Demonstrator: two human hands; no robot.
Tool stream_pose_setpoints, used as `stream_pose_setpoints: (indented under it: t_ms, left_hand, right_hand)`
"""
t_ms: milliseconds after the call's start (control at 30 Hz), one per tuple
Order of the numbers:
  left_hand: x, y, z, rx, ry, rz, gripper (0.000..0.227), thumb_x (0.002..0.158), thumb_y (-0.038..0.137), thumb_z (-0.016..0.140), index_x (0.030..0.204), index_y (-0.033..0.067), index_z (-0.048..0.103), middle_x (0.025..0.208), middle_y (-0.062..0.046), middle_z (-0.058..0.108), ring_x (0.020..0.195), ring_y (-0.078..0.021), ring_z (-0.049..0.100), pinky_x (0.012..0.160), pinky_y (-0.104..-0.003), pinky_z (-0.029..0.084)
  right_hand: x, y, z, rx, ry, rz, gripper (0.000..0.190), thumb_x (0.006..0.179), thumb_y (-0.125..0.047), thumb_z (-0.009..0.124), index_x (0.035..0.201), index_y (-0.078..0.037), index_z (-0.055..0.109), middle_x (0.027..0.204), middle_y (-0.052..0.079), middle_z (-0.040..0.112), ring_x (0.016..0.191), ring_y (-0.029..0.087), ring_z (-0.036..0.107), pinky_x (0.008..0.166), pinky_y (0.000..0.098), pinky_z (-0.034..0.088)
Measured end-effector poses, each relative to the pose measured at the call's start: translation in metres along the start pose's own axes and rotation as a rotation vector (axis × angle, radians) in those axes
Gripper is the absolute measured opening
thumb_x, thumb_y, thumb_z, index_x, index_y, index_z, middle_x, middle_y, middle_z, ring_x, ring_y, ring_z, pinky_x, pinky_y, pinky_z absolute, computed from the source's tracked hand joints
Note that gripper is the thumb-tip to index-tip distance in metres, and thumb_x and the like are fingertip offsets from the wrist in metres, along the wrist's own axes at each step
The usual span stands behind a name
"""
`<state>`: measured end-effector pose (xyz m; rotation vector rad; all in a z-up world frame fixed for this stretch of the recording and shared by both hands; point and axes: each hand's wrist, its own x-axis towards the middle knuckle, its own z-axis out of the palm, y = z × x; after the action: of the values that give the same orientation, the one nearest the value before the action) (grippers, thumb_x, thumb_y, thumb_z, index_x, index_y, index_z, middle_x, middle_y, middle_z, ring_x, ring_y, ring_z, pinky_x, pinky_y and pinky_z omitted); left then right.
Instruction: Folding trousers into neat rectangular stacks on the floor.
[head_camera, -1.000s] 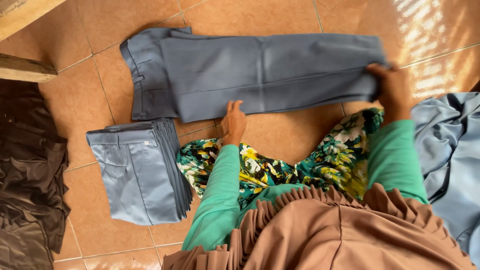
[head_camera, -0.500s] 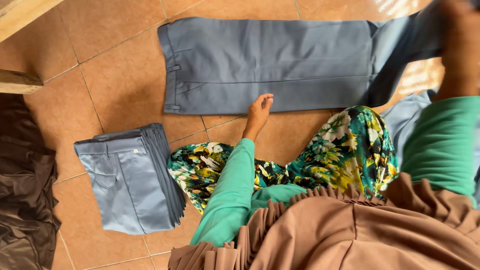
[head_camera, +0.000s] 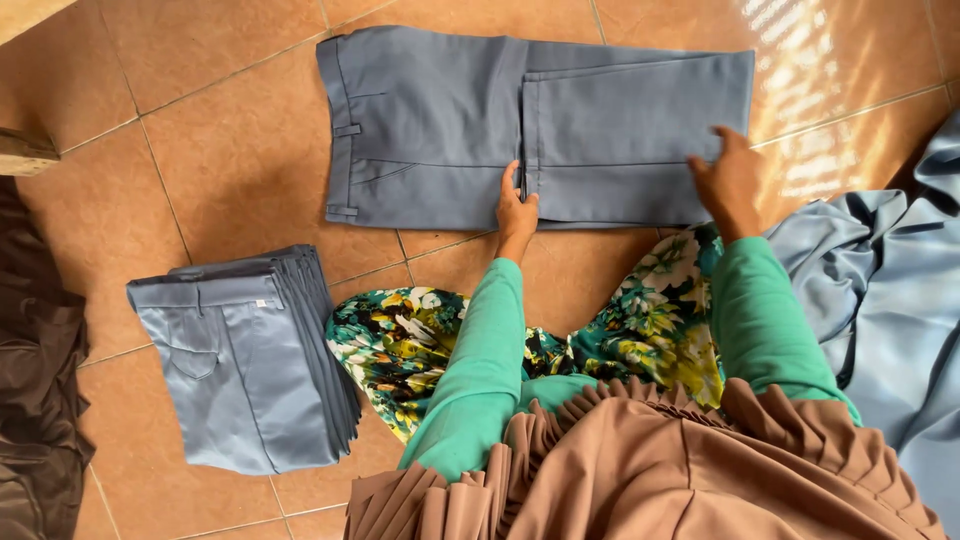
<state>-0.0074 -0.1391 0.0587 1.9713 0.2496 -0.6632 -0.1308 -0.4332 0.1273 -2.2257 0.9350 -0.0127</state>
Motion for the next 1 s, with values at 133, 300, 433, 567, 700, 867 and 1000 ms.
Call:
stream_pose_setpoints:
  t_ms: [133, 300, 433, 567, 700, 867, 1000]
  left_hand:
    - [-0.007, 0.025, -0.015, -0.034, -0.006, 0.245, 0.06, 0.094, 0.001, 0.054, 0.147, 0.0304, 0.049, 0.142, -0.002, 0.062, 0.126, -0.0266, 0.058, 0.108, -0.039, 0.047]
    - [0.007, 0.018, -0.024, 0.071, 0.009, 0.398, 0.056, 0.097, 0.001, 0.049, 0.145, 0.0279, 0.051, 0.133, -0.014, 0.063, 0.125, -0.0322, 0.056, 0.108, -0.044, 0.046]
    - [0.027, -0.032, -0.002, 0.582, 0.114, 0.484, 0.047, 0.095, 0.005, 0.059, 0.137, 0.024, 0.065, 0.116, -0.012, 0.05, 0.105, -0.0359, 0.056, 0.088, -0.047, 0.056]
    - [0.0, -0.039, 0.031, 0.609, 0.018, 0.44, 0.059, 0.093, 0.003, 0.046, 0.148, 0.0216, 0.054, 0.116, -0.019, 0.051, 0.091, -0.0437, 0.062, 0.084, -0.056, 0.053]
    - [-0.029, -0.014, 0.043, 0.293, -0.362, 0.335, 0.057, 0.094, 0.023, 0.058, 0.151, 0.0182, 0.051, 0.127, -0.02, 0.062, 0.115, -0.0377, 0.064, 0.103, -0.043, 0.049]
    - [0.01, -0.056, 0.001, -0.521, -0.349, -0.002, 0.051, 0.095, 0.046, 0.057, 0.14, 0.0236, 0.064, 0.112, -0.006, 0.073, 0.098, -0.0168, 0.07, 0.075, -0.033, 0.052]
    - [-0.024, 0.004, -0.125, -1.015, -0.008, -0.194, 0.096, 0.082, 0.087, 0.043, 0.152, 0.0228, 0.046, 0.154, -0.027, 0.042, 0.141, -0.0438, 0.041, 0.116, -0.058, 0.032]
  right_hand:
    - [0.011, 0.086, -0.001, -0.036, -0.017, 0.221, 0.086, 0.089, -0.03, 0.077, 0.155, 0.003, 0.034, 0.137, 0.031, 0.056, 0.128, 0.046, 0.05, 0.101, 0.0514, 0.042]
    - [-0.001, 0.078, 0.0, 0.432, -0.069, 0.324, 0.035, 0.082, -0.016, 0.075, 0.115, -0.013, 0.065, 0.101, 0.003, 0.07, 0.085, 0.015, 0.063, 0.073, 0.0292, 0.051]
    - [-0.001, 0.045, -0.031, 1.012, -0.099, 0.41, 0.02, 0.079, -0.012, 0.077, 0.093, -0.018, 0.063, 0.083, -0.001, 0.069, 0.075, 0.013, 0.069, 0.067, 0.0218, 0.06]
    - [-0.016, -0.045, -0.088, 1.088, -0.032, 0.389, 0.015, 0.071, -0.016, 0.075, 0.083, -0.018, 0.067, 0.078, -0.007, 0.067, 0.071, 0.01, 0.066, 0.064, 0.0195, 0.057]
    - [-0.043, -0.159, -0.109, 0.807, 0.015, 0.12, 0.015, 0.086, -0.017, 0.07, 0.083, -0.016, 0.056, 0.07, -0.009, 0.041, 0.06, 0.004, 0.038, 0.05, 0.0229, 0.021]
    - [-0.033, -0.212, 0.005, 0.61, -0.009, -0.094, 0.064, 0.069, -0.029, 0.077, 0.127, -0.005, 0.068, 0.114, -0.002, 0.065, 0.105, 0.009, 0.061, 0.085, 0.0217, 0.051]
    - [-0.066, -0.236, 0.106, 0.694, -0.518, -0.333, 0.058, 0.098, -0.014, 0.068, 0.153, -0.014, 0.05, 0.088, 0.0, 0.065, 0.082, 0.011, 0.062, 0.076, 0.0272, 0.056]
